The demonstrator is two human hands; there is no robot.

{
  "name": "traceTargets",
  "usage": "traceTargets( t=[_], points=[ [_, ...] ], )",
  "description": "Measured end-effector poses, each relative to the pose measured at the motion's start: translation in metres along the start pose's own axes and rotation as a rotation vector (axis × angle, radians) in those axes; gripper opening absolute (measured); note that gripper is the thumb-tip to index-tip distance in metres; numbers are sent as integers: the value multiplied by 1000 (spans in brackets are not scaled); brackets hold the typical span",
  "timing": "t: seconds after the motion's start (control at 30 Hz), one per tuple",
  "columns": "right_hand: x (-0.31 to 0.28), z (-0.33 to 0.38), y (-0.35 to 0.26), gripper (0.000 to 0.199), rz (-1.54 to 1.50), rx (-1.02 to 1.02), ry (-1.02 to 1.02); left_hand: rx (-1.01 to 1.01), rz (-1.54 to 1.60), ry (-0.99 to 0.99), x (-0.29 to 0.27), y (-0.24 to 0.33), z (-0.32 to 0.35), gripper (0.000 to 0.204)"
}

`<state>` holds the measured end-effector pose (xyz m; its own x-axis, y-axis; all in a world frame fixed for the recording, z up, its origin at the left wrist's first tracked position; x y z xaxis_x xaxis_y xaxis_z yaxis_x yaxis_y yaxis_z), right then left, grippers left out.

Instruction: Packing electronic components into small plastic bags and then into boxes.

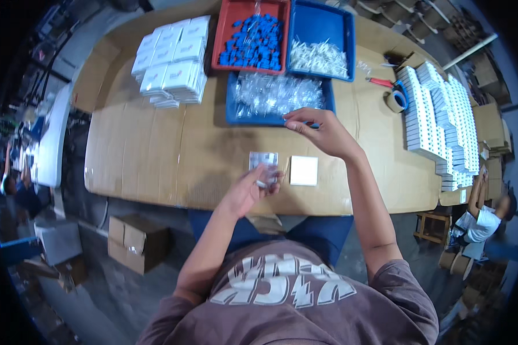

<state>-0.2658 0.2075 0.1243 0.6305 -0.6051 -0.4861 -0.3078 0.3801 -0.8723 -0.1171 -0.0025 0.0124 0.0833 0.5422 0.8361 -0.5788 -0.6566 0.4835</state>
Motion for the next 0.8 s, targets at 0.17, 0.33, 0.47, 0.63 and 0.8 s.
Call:
traceTargets(
  t=[0.17, 0.33, 0.47, 0.63, 0.8],
  points=[
    [-105, -48, 119, 22, 173, 51, 554, -49, 9, 8, -14, -11, -5, 43],
    [-182, -110, 159, 22, 436, 274, 740, -74, -81, 29, -17, -4, -1, 39],
    [-213, -136, 198, 24, 760, 277, 718, -94, -134, 89, -16, -4, -11, 42],
    [-217, -150, 220, 18, 991, 377, 524, -114, -206, 99, -21, 0, -17, 46],
    [-215, -156, 221, 13, 888, 322, 580, -121, -215, 88, -22, 7, -22, 46]
  ],
)
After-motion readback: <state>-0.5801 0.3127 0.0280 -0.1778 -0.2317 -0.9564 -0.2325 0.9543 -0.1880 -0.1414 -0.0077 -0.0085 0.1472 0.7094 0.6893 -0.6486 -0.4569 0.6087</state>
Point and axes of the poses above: each hand's wrist, its own z-axis away from the middle knuckle, its own x-axis out of the palm, y = z × x, the point moved 1 cm from there along -z, towards the middle knuckle, and after that the axes turned 11 degrees about -y, right-handed, at the moved point
